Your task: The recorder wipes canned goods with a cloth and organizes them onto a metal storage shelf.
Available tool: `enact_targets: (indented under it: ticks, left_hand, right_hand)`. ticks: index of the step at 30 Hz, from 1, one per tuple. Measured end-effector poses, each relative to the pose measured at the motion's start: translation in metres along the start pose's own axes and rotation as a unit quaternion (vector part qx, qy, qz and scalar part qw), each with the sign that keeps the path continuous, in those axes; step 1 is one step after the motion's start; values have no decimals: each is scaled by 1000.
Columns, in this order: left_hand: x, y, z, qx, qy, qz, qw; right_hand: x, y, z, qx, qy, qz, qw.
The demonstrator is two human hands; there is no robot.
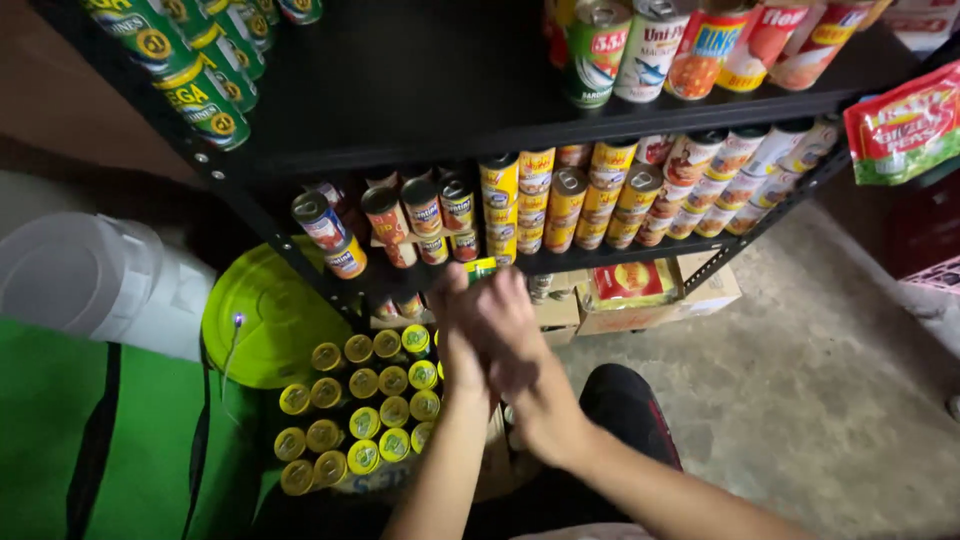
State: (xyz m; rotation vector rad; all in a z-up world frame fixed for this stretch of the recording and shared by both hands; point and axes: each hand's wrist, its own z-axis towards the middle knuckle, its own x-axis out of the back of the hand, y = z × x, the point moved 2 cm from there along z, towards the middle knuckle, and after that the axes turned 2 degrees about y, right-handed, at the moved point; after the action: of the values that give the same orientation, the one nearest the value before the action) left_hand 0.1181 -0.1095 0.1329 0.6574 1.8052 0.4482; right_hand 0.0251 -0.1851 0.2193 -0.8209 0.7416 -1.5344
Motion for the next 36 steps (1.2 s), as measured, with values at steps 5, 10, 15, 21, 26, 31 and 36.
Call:
enact_targets:
  ticks: [5, 10, 15, 21, 26, 31, 36]
  left_hand:
    - [-6, 2, -31, 19, 7, -31, 999]
    - [-29, 26, -55, 54, 87, 41, 994]
    - [-5, 27, -11, -61, -8, 108, 992]
    - [-5, 29, -43, 31, 76, 36, 996]
    - [-46, 70, -74, 20, 71, 147, 986]
    - [80, -21, 60, 119, 67, -67, 988]
    - [-14, 35, -63, 23, 123, 127, 984]
  right_hand:
    - [9, -6, 17, 28, -56, -108, 992]
    - [12, 115, -25, -316, 145, 48, 936]
    - [-12, -12, -9, -53, -18, -72, 996]
    - [-6, -6, 21, -15, -45, 3, 999]
    - [-18, 32, -15, -238, 69, -24, 968]
    - [-26, -20, -17, 74, -79, -146, 983]
    - [-14, 52, -11, -62, 23, -61, 996]
